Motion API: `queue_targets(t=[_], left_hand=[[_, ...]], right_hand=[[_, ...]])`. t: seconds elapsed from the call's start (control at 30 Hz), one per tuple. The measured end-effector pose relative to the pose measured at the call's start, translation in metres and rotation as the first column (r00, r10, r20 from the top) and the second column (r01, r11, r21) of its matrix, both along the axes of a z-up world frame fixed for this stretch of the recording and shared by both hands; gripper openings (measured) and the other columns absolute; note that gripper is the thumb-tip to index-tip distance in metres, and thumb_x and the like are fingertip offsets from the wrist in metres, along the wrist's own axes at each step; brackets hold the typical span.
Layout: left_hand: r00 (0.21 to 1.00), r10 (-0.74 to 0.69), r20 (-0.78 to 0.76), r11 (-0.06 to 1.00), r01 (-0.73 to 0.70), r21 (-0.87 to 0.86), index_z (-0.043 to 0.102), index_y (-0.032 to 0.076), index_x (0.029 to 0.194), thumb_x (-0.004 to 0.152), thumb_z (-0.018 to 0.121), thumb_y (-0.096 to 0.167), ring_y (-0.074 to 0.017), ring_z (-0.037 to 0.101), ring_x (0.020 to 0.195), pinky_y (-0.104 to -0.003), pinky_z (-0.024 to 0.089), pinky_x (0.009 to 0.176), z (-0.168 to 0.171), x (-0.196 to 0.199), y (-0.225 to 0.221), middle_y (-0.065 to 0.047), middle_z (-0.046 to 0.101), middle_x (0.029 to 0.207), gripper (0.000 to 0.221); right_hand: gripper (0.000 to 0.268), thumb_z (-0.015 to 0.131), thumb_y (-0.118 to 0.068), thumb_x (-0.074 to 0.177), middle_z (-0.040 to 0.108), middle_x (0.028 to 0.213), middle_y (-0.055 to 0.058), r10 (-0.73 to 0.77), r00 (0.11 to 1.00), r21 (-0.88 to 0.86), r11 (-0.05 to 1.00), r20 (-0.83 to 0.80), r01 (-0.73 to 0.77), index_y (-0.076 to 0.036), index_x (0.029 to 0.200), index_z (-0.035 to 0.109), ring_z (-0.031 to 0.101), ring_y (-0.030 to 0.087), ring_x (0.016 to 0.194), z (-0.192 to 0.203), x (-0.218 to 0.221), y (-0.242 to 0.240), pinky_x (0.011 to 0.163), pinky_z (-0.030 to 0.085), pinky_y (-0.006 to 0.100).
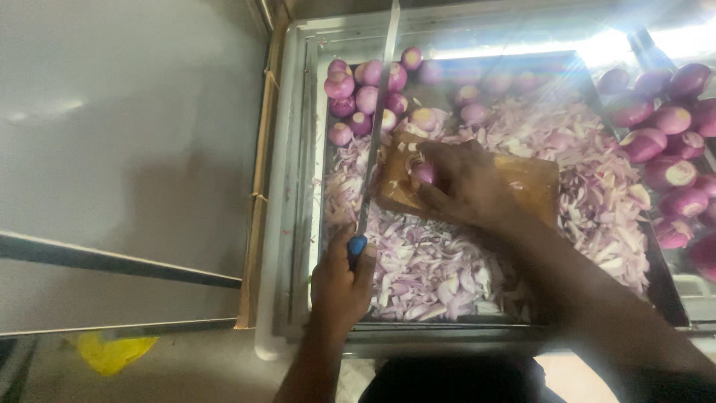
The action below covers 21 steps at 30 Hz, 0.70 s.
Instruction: The person chops whole red onions into small slices using a large knife on a wooden cutting board set inside a metal container already filled with sliced onions.
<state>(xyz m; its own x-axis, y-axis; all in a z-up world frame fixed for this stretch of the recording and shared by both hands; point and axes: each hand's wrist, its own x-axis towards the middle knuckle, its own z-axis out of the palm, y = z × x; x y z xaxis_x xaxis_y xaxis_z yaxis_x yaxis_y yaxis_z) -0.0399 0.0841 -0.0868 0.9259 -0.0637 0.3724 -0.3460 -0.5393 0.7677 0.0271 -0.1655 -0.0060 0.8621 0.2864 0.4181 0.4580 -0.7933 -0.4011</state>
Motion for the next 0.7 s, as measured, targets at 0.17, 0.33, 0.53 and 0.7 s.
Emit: queue_targets(t=[0.17, 0.33, 0.53, 0.7], left_hand=[[0.997, 0.001, -0.081, 1.000, -0.003, -0.025, 0.055, 0.003, 0.137, 0.096, 0.066, 0.031, -0.0357, 0.074, 0.103, -0.044, 0.059, 0.088, 0.004, -0.001, -0.001, -0.022, 0.072, 0.119, 0.051], [0.991, -0.015, -0.131, 1.000, 0.015, -0.003, 0.054, 0.001, 0.137, 0.097, 0.067, 0.030, -0.0378, 0.074, 0.100, -0.046, 0.058, 0.086, 0.006, -0.002, 0.001, -0.024, 0.071, 0.116, 0.051], [0.999, -0.002, -0.039, 1.000, 0.002, -0.009, 0.055, 0.002, 0.136, 0.097, 0.066, 0.030, -0.0402, 0.074, 0.099, -0.048, 0.058, 0.084, 0.003, 0.001, 0.000, -0.025, 0.072, 0.112, 0.050], [0.999, -0.041, -0.013, 0.998, 0.040, -0.039, 0.053, 0.002, 0.138, 0.098, 0.063, 0.029, -0.0391, 0.074, 0.099, -0.047, 0.060, 0.084, -0.001, 0.001, 0.001, -0.024, 0.072, 0.114, 0.049]], right_hand=[[0.057, 0.074, -0.033, 0.087, 0.055, 0.140, 0.023, 0.126, 0.977, -0.123, 0.981, -0.172, -0.148, -0.013, 0.139, 0.061, 0.054, 0.039, 0.123, 0.018, 0.005, -0.013, 0.101, 0.047, 0.050], [0.040, 0.069, -0.026, 0.088, 0.064, 0.140, 0.010, 0.314, 0.948, -0.429, 0.865, 0.056, -0.261, -0.015, 0.127, 0.069, 0.059, 0.033, 0.129, 0.028, 0.005, -0.006, 0.107, 0.052, 0.045], [0.031, 0.068, -0.023, 0.092, 0.068, 0.123, 0.015, 0.199, 0.980, -0.307, 0.931, -0.028, -0.197, -0.007, 0.118, 0.070, 0.066, 0.035, 0.115, 0.055, -0.004, 0.007, 0.095, 0.056, 0.044], [0.028, 0.069, -0.022, 0.096, 0.071, 0.108, 0.018, 0.084, 0.994, 0.007, 0.996, -0.063, -0.083, -0.004, 0.116, 0.068, 0.067, 0.033, 0.106, 0.045, -0.013, 0.020, 0.094, 0.054, 0.047]])
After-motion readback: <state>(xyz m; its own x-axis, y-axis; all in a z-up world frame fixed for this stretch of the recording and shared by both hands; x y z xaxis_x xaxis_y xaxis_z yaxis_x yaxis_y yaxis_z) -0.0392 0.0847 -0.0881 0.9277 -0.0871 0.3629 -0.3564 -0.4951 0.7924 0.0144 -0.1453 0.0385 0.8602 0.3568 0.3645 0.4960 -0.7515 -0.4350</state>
